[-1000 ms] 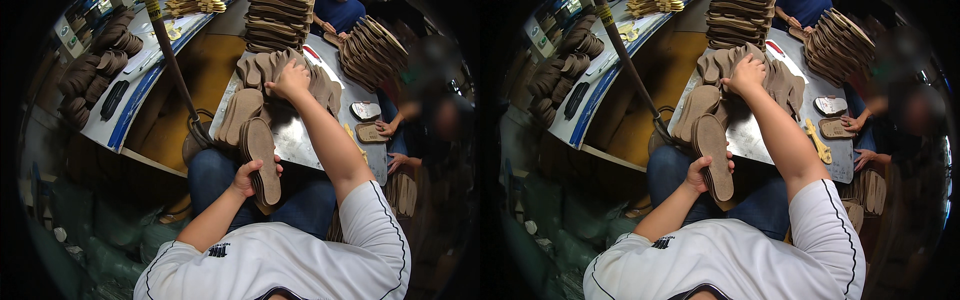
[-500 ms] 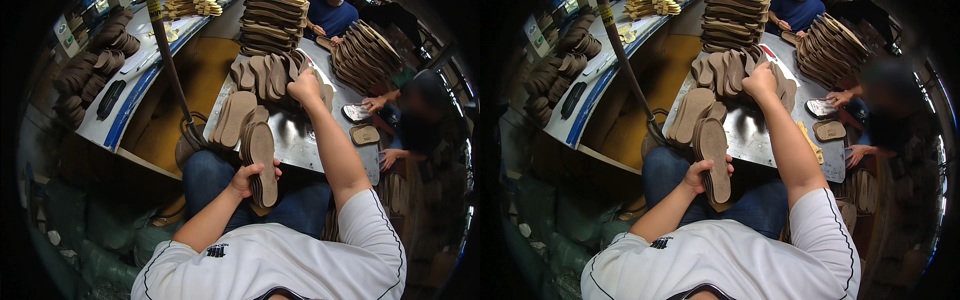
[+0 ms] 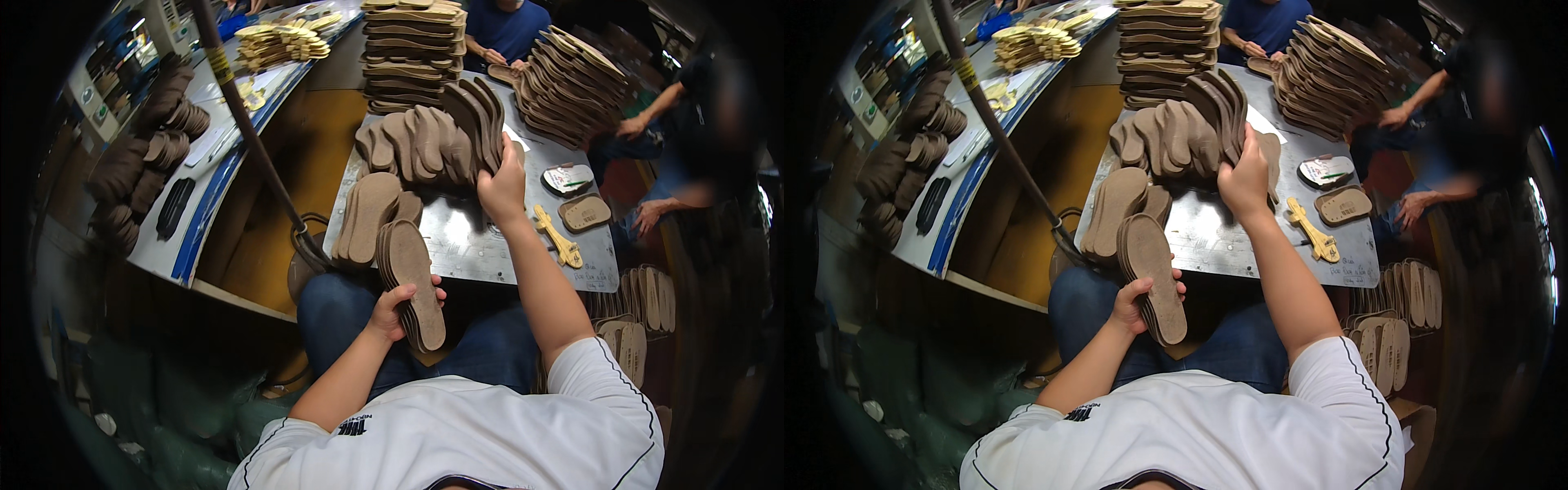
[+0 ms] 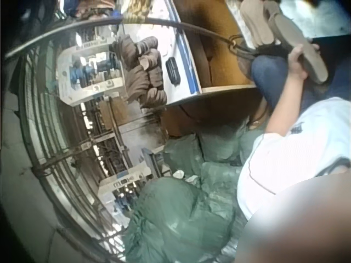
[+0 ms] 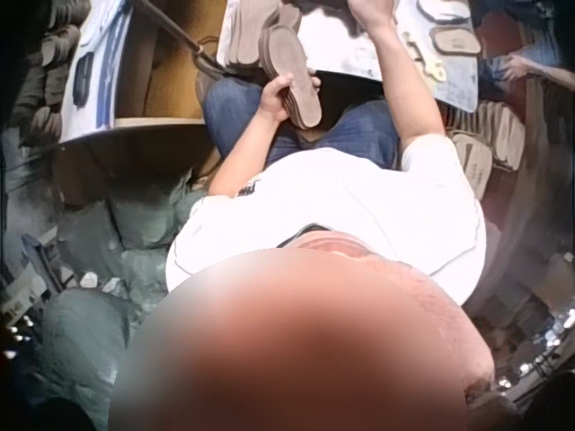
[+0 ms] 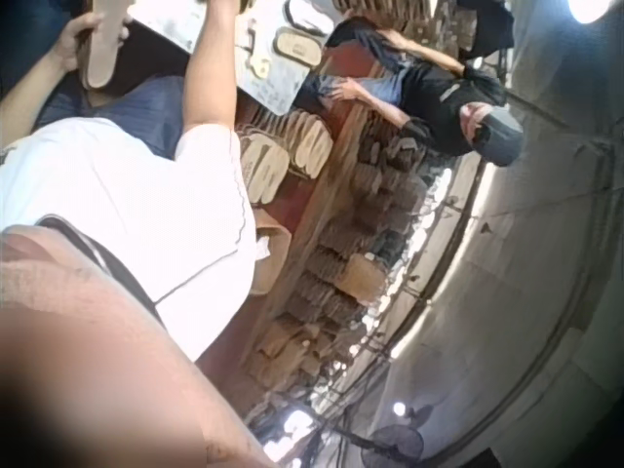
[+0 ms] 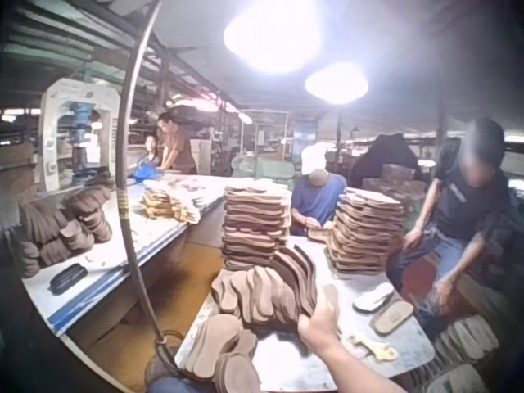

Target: The person marks a yellow shoe insole with a pen, then stacks and bundles brown insoles with rubber bands. The person places the marked insole aside and continues bundling stacks of insoles on the table.

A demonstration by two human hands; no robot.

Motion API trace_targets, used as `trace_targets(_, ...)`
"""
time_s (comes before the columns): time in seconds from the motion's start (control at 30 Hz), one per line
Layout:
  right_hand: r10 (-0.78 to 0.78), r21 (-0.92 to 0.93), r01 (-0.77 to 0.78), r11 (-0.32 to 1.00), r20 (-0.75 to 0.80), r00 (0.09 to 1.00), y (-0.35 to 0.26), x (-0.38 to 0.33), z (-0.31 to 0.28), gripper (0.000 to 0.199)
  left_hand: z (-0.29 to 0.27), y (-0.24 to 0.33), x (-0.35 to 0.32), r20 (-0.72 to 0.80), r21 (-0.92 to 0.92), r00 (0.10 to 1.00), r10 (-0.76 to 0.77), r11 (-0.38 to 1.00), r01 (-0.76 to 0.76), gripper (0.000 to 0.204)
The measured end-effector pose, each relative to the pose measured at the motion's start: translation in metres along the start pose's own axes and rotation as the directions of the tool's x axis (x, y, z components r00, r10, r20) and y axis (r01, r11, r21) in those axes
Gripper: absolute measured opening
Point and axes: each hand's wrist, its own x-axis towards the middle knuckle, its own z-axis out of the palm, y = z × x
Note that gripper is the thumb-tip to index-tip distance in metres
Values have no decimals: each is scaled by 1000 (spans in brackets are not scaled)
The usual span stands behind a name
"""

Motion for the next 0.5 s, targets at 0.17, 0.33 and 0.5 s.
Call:
trace_targets(0.17, -6, 5, 5, 1000, 20, 1000, -10, -46, -28, 90, 6, -3, 0, -28, 24, 999, 35, 999, -35, 86)
trace_targets(0.33, 27, 89, -31, 996, 47, 999, -15, -88, -45, 88, 11, -3, 1, -47, 31, 999, 24, 999, -23, 91)
trace_targets(0.5, 82, 87, -93, 992, 125, 989, -20, -131, -62, 88, 15, -3, 0, -75, 56, 997, 33, 998, -29, 93)
